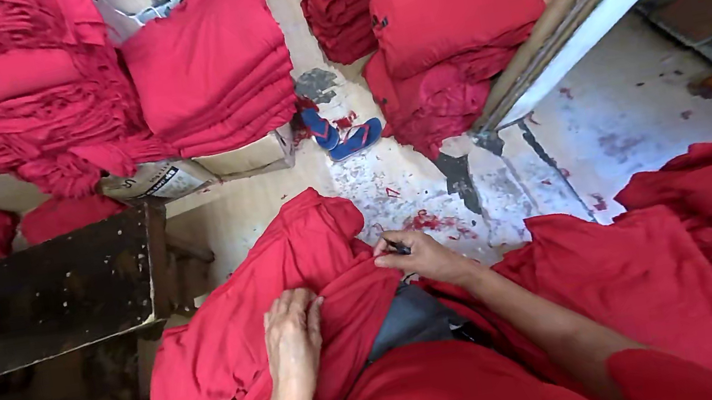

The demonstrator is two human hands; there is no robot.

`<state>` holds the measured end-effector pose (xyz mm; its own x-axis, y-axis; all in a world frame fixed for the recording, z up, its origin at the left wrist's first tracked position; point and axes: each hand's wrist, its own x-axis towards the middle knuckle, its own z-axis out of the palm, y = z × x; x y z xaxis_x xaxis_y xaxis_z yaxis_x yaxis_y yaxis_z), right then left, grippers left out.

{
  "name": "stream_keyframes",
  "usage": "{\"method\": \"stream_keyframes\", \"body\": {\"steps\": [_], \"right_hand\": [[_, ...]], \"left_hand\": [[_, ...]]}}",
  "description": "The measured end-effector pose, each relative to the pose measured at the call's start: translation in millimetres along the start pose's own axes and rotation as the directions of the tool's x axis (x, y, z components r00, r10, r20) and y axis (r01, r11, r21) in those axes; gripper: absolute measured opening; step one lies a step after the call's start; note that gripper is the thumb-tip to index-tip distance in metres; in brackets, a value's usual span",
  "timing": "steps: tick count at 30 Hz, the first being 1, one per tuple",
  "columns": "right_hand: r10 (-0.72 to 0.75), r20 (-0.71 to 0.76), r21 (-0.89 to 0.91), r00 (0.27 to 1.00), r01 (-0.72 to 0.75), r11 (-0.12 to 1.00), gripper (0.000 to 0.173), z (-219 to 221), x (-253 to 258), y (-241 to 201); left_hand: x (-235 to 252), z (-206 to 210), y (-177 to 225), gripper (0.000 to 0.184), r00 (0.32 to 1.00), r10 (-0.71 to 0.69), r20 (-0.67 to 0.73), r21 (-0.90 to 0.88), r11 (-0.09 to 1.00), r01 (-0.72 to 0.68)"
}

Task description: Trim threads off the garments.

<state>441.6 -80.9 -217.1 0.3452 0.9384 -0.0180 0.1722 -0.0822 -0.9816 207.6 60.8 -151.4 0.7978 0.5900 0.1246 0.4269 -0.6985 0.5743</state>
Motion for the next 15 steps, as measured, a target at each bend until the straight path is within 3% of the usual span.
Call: {"method": "stream_keyframes", "body": {"steps": [3,4,7,9,12,15], "right_hand": [[-0.011,-0.075,0.053,0.997,0.015,0.998,0.024,9.7,4.3,-6.9],[-0.012,-0.082,0.034,0.997,0.014,0.999,0.033,13.1,4.8,-7.3],[-0.008,-0.082,-0.204,0.997,-0.009,0.979,0.070,26.1,0.4,-11.0],[-0.062,-0.091,-0.340,0.994,0.028,0.940,0.074,38.5,-7.1,-11.8],[-0.207,-0.121,-0.476,0.971,0.126,0.870,0.064,54.4,-19.2,-4.9],[-0.239,-0.193,-0.528,0.952,0.105,0.843,0.052,63.5,-25.9,1.2]], "left_hand": [[10.5,-6.6,0.0,0.019,0.982,-0.136,-0.128,-0.152,0.981,0.117],[13.1,-10.2,-3.4,0.020,0.967,-0.182,-0.177,-0.156,0.976,0.155],[14.8,-26.0,-21.7,0.026,0.920,-0.277,-0.276,0.045,0.953,0.300],[10.5,-34.0,-32.7,0.033,0.909,-0.322,-0.264,0.117,0.925,0.362],[4.5,-31.9,-31.0,0.034,0.944,-0.204,-0.261,0.088,0.968,0.234],[5.3,-11.7,-21.4,0.031,0.993,0.002,-0.114,0.076,0.997,0.007]]}}
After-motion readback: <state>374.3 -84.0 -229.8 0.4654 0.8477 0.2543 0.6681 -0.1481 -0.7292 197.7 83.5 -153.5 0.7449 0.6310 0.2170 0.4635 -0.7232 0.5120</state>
